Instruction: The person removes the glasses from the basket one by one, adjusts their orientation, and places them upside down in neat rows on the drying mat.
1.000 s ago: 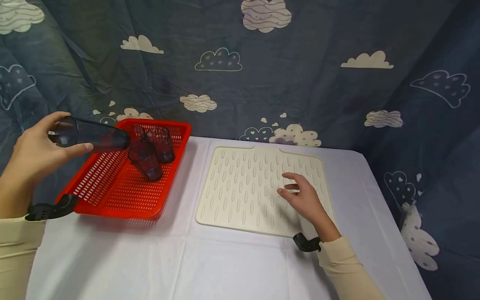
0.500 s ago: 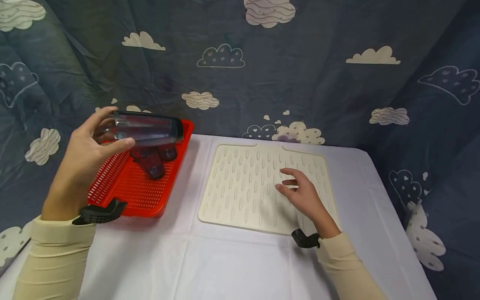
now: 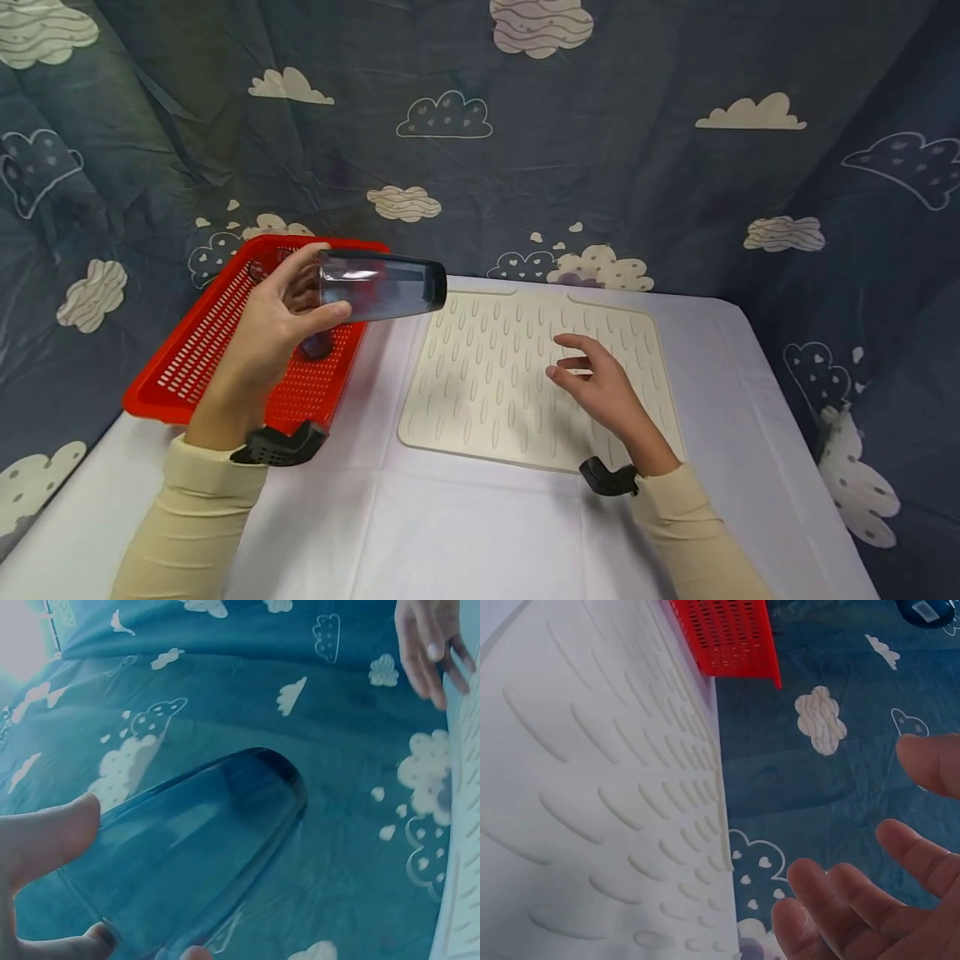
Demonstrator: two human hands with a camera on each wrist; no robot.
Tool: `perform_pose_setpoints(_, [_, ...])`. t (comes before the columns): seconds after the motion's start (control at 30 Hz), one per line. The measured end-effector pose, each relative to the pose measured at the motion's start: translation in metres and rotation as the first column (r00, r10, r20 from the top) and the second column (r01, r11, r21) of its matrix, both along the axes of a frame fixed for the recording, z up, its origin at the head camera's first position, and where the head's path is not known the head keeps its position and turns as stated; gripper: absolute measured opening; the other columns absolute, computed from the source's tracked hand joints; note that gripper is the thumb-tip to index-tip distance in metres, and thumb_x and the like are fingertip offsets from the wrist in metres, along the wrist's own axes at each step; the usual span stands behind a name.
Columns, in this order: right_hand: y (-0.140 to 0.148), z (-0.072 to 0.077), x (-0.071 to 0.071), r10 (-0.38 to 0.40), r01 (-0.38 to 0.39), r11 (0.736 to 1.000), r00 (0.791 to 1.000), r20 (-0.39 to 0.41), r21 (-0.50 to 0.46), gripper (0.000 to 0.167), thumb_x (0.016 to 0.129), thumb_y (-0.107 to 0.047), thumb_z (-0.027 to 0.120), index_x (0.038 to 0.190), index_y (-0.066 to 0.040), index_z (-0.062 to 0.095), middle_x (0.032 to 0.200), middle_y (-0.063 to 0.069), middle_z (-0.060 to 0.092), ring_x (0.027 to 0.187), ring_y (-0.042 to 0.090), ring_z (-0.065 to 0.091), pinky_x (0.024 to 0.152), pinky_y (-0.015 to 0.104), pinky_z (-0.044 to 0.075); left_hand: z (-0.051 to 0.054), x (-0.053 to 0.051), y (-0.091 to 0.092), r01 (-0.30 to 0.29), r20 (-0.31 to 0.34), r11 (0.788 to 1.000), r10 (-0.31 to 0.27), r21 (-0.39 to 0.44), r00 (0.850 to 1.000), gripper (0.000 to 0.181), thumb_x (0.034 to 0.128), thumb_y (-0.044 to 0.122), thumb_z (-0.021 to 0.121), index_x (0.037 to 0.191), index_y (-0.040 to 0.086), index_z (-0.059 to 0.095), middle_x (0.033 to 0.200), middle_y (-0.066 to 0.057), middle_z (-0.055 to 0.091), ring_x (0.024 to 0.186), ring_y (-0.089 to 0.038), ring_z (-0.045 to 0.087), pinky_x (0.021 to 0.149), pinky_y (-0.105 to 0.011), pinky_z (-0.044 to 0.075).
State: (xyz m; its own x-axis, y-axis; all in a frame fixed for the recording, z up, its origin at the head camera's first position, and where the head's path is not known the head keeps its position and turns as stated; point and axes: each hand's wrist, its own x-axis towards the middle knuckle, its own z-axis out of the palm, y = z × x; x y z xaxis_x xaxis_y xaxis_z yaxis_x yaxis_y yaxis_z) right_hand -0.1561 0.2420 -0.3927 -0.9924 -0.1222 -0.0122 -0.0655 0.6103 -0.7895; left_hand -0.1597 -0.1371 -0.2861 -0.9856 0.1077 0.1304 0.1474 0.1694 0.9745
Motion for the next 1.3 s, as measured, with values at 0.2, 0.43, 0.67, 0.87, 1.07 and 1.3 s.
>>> perform_pose_setpoints(0.2, [-0.002, 0.001, -0.001, 0.007, -0.007, 1.000, 1.000, 0.007, -0.019, 0.055, 0.098, -0.028, 0.062, 0.146, -0.009, 0.043, 0.150, 0.019, 0.045, 0.127, 0.041, 0.056, 0.099, 0.059, 0.050, -0.024, -0.007, 0.029, 0.033, 0.055, 0.993, -0.040, 0.117, 0.998, 0.075, 0.0860, 0.005, 0.072, 0.151, 0.021, 0.039, 0.137, -0.010, 0.053, 0.098, -0.019, 0.049, 0.078, -0.020, 0.051])
perform_pose_setpoints(0.43, [-0.010, 0.005, -0.004, 0.036, -0.036, 0.998, 0.999, 0.004, -0.043, 0.056, 0.098, -0.029, 0.062, 0.147, -0.009, 0.043, 0.152, 0.020, 0.043, 0.129, 0.042, 0.055, 0.099, 0.058, 0.050, -0.060, -0.018, 0.070, 0.061, 0.152, 0.980, -0.091, 0.191, 0.984, 0.070, 0.0842, 0.007, 0.073, 0.147, 0.015, 0.045, 0.127, -0.018, 0.057, 0.088, -0.018, 0.058, 0.076, -0.025, 0.053])
perform_pose_setpoints(0.67, [-0.007, 0.001, -0.004, 0.043, -0.043, 0.996, 0.999, 0.003, -0.079, 0.053, 0.098, -0.023, 0.062, 0.146, -0.008, 0.043, 0.150, 0.019, 0.045, 0.128, 0.040, 0.056, 0.099, 0.055, 0.051, -0.081, -0.020, 0.086, 0.105, 0.173, 0.959, -0.153, 0.262, 0.973, 0.069, 0.0833, 0.005, 0.072, 0.147, 0.015, 0.046, 0.122, -0.018, 0.057, 0.085, -0.017, 0.059, 0.074, -0.025, 0.054])
perform_pose_setpoints(0.87, [-0.006, -0.003, -0.002, 0.091, -0.100, 0.982, 0.994, -0.068, -0.157, 0.050, 0.102, -0.024, 0.056, 0.146, -0.003, 0.042, 0.147, 0.021, 0.047, 0.112, 0.007, 0.063, 0.090, 0.025, 0.055, -0.088, -0.018, 0.091, 0.131, 0.208, 0.945, -0.199, 0.300, 0.958, 0.071, 0.0845, 0.006, 0.070, 0.149, 0.014, 0.042, 0.128, -0.019, 0.056, 0.090, -0.017, 0.060, 0.076, -0.025, 0.053])
perform_pose_setpoints(1.07, [-0.011, -0.002, 0.003, 0.167, -0.205, 0.922, 0.976, -0.138, -0.330, 0.052, 0.100, -0.009, 0.054, 0.148, 0.000, 0.035, 0.137, 0.010, 0.050, 0.105, -0.004, 0.060, 0.083, 0.017, 0.054, -0.091, -0.012, 0.097, 0.169, 0.212, 0.926, -0.249, 0.337, 0.945, 0.072, 0.0860, 0.008, 0.067, 0.152, 0.014, 0.037, 0.132, -0.021, 0.054, 0.095, -0.017, 0.059, 0.078, -0.025, 0.053])
perform_pose_setpoints(1.3, [-0.016, -0.001, 0.005, 0.227, -0.267, 0.878, 0.963, -0.144, -0.398, 0.058, 0.098, -0.003, 0.056, 0.150, -0.003, 0.032, 0.134, -0.004, 0.046, 0.114, 0.001, 0.055, 0.085, 0.017, 0.053, -0.095, -0.008, 0.104, 0.201, 0.210, 0.921, -0.281, 0.333, 0.936, 0.074, 0.0863, 0.011, 0.067, 0.153, 0.014, 0.036, 0.134, -0.020, 0.053, 0.098, -0.018, 0.058, 0.081, -0.025, 0.053])
